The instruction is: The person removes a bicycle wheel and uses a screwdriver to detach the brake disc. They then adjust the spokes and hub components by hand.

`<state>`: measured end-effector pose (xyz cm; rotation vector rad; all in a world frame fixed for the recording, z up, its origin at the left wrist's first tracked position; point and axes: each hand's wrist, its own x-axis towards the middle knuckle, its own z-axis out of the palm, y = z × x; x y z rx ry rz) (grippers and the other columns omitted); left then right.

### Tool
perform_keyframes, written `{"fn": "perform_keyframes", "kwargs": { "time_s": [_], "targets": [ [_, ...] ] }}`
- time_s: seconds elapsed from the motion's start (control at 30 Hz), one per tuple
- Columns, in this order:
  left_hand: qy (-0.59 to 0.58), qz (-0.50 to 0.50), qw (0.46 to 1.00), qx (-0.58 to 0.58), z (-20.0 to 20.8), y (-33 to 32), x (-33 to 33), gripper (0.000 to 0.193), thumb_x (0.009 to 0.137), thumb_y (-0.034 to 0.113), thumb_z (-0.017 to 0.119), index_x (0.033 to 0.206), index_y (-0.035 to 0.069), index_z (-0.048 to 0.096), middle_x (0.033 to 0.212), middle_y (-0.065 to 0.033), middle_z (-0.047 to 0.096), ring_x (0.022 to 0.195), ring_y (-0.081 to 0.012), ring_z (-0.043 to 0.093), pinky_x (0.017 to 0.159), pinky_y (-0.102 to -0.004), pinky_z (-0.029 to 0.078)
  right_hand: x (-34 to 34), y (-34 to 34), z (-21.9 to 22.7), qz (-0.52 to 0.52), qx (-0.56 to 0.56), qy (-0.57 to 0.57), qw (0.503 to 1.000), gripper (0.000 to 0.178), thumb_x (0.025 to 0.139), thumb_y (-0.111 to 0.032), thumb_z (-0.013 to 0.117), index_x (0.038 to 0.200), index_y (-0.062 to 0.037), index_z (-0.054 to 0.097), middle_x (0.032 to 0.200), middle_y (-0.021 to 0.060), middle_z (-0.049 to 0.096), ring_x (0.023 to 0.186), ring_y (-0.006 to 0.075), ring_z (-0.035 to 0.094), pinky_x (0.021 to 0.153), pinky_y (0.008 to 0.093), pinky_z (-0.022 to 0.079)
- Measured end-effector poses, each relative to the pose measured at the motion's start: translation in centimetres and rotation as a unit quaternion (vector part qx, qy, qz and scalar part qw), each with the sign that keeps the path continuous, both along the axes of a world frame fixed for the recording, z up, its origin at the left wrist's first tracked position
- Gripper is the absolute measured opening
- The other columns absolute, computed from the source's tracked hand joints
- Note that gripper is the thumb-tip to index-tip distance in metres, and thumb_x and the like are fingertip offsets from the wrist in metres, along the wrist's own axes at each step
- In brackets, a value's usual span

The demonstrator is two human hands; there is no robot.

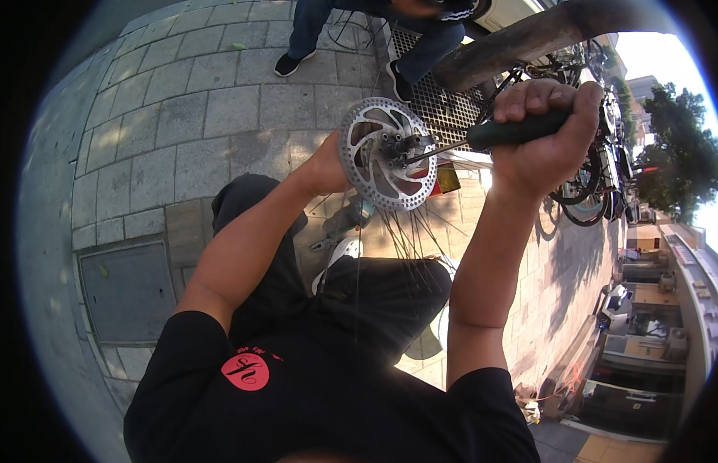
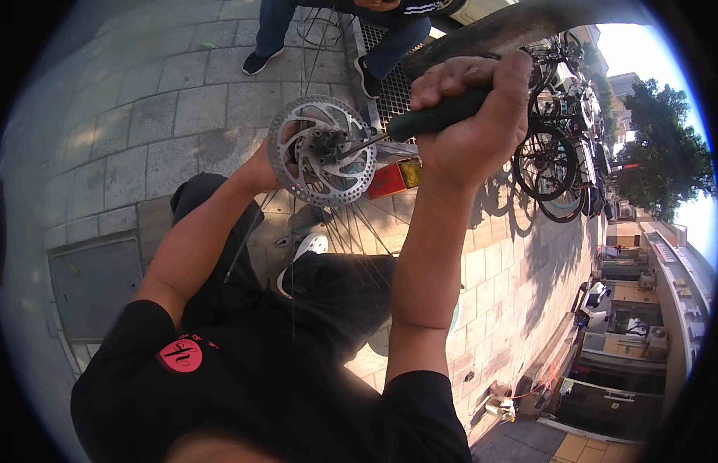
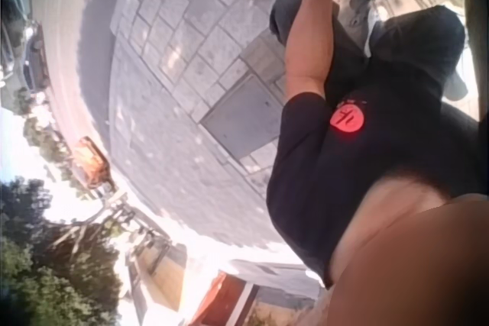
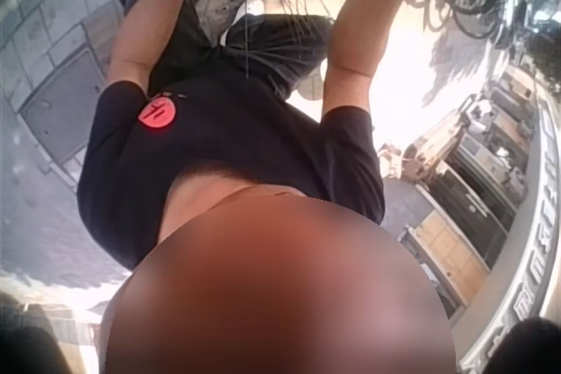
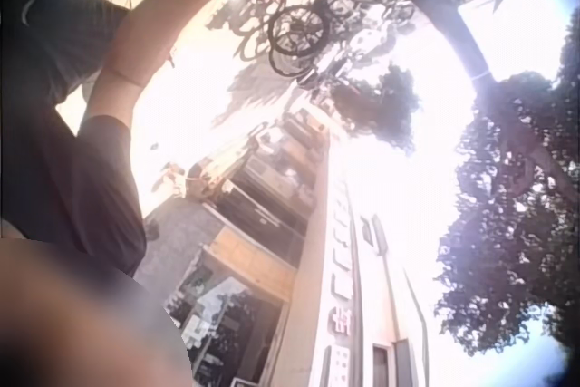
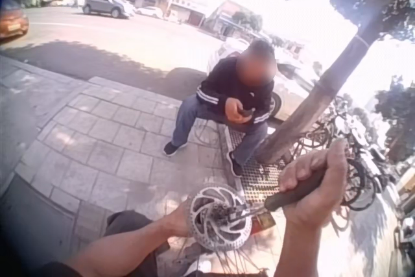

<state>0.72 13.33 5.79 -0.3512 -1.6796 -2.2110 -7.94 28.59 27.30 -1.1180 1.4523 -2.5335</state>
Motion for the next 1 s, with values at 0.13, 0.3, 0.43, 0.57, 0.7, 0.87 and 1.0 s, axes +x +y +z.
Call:
{"fn": "perform_keyframes", "kwargs": {
  "time_s": [0.13, 0.3, 0.43, 0.57, 0.7, 0.87, 1.0],
  "targets": [
    [0.021, 0.010, 1.000, -0.021, -0.1, -0.1, 0.0, 0.071, 0.074, 0.007, 0.092, 0.138, 0.009, 0.060, 0.132, -0.0062, 0.069, 0.117, -0.0179, 0.066, 0.107, -0.0366, 0.052, 0.1, -0.2, -0.1, 0.005, 0.003, 0.006, 1.000, 0.046, 0.106, -0.043, 0.056, 0.081, -0.0048, 0.056, 0.066, 0.0091, 0.053, 0.056, 0.0224, 0.055, 0.053, 0.0376, 0.049],
    [-0.018, 0.030, 0.998, -0.057, 1.0, 0.2, 0.6, 0.072, 0.073, 0.007, 0.093, 0.137, 0.009, 0.060, 0.130, -0.0064, 0.069, 0.116, -0.0181, 0.067, 0.106, -0.0370, 0.052, 2.0, -1.9, 0.6, -0.106, 0.073, -0.061, 0.990, 0.044, 0.104, -0.043, 0.061, 0.087, -0.0024, 0.060, 0.067, 0.0080, 0.053, 0.056, 0.0198, 0.054, 0.053, 0.0361, 0.048],
    [-0.038, 0.030, 0.998, -0.035, 0.7, 0.1, 0.4, 0.070, 0.074, 0.008, 0.093, 0.136, 0.009, 0.061, 0.129, -0.0072, 0.071, 0.115, -0.0183, 0.068, 0.106, -0.0374, 0.053, 2.9, -1.6, 0.5, -0.127, 0.048, -0.103, 0.985, 0.039, 0.102, -0.040, 0.065, 0.087, -0.0055, 0.056, 0.070, 0.0058, 0.051, 0.057, 0.0183, 0.050, 0.055, 0.0347, 0.044],
    [-0.015, 0.018, 1.000, 0.003, 0.1, 0.1, 0.1, 0.069, 0.075, 0.007, 0.092, 0.137, 0.008, 0.061, 0.129, -0.0077, 0.071, 0.115, -0.0182, 0.068, 0.105, -0.0372, 0.054, 2.6, -1.0, 0.3, -0.128, 0.051, -0.091, 0.986, 0.040, 0.102, -0.040, 0.065, 0.081, -0.0103, 0.050, 0.069, 0.0039, 0.048, 0.060, 0.0185, 0.047, 0.058, 0.0357, 0.042],
    [-0.013, 0.055, 0.998, -0.035, 0.5, -0.2, 0.0, 0.067, 0.076, 0.007, 0.092, 0.135, 0.009, 0.062, 0.127, -0.0075, 0.072, 0.114, -0.0178, 0.069, 0.104, -0.0369, 0.054, 2.3, -0.8, 0.2, -0.136, 0.039, -0.086, 0.986, 0.041, 0.102, -0.041, 0.066, 0.079, -0.0120, 0.048, 0.067, 0.0027, 0.047, 0.058, 0.0178, 0.047, 0.056, 0.0351, 0.041],
    [-0.009, 0.075, 0.996, -0.048, 1.1, -0.2, 0.3, 0.065, 0.076, 0.008, 0.093, 0.134, 0.009, 0.063, 0.126, -0.0072, 0.072, 0.113, -0.0183, 0.069, 0.104, -0.0372, 0.054, 2.5, -1.5, 0.3, -0.155, 0.044, -0.099, 0.982, 0.041, 0.102, -0.040, 0.067, 0.079, -0.0124, 0.048, 0.066, 0.0023, 0.047, 0.057, 0.0172, 0.047, 0.055, 0.0344, 0.042],
    [-0.013, 0.069, 0.996, -0.047, 1.4, -0.3, 0.4, 0.066, 0.075, 0.008, 0.093, 0.134, 0.008, 0.062, 0.126, -0.0073, 0.072, 0.113, -0.0184, 0.069, 0.103, -0.0374, 0.054, 2.6, -1.3, 0.6, -0.153, 0.031, -0.094, 0.983, 0.041, 0.102, -0.040, 0.067, 0.079, -0.0122, 0.048, 0.066, 0.0023, 0.047, 0.057, 0.0171, 0.047, 0.055, 0.0347, 0.042]
  ]
}}
